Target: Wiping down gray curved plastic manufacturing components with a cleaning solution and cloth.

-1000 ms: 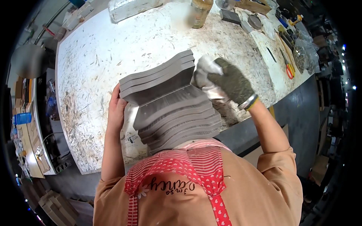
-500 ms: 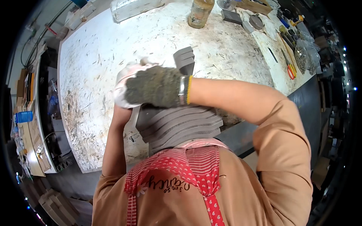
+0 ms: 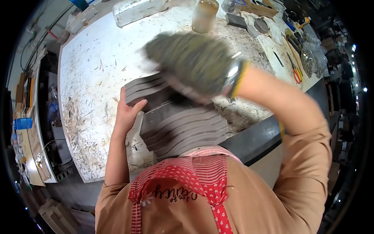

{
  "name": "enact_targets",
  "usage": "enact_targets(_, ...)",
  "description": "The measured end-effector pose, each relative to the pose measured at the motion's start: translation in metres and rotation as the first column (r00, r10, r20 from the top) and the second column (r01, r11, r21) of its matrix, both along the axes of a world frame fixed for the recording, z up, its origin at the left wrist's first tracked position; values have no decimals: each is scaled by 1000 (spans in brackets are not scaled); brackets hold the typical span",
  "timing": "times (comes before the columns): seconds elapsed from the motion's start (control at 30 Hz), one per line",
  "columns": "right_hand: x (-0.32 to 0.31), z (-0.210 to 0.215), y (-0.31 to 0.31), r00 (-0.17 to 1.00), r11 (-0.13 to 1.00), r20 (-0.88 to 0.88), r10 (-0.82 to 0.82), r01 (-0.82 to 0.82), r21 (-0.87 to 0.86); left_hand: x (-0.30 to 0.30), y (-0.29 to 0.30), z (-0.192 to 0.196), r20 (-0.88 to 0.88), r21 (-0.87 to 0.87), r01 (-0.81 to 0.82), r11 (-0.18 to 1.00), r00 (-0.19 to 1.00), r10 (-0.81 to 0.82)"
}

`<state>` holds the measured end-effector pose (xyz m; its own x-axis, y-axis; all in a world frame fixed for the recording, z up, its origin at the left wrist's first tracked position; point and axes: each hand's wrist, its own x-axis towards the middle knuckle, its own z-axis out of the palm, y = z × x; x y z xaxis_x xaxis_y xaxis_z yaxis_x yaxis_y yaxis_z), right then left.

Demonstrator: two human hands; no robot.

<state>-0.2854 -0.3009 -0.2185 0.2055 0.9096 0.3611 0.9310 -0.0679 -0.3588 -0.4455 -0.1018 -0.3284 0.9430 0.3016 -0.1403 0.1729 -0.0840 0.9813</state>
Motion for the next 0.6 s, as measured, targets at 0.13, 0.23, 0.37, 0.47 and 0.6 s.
enact_targets(0.13, -49, -45, 33, 992, 993, 65, 108, -105, -54, 11, 5, -10, 141, 260, 155, 953, 970, -196)
enact_targets(0.23, -38, -66, 15, 979, 994, 172, 111, -109, -18, 10, -5, 3, 56, -81, 22, 996, 998, -17)
enact_targets(0.37, -27, 18, -1, 981, 766, 196, -4, 129, -630, 4, -5, 8, -14, -30, 5, 1000, 1000, -5)
enact_targets(0.47, 20, 53, -34, 941, 673, -171, -292, 75, -736, -7, -4, 8, -52, 72, -29, 997, 998, 32)
enact_targets(0.6, 88, 9, -127, 934, 939, -113, -338, 326, -113, -4, -8, 9, -52, 13, 3, 1000, 999, -2)
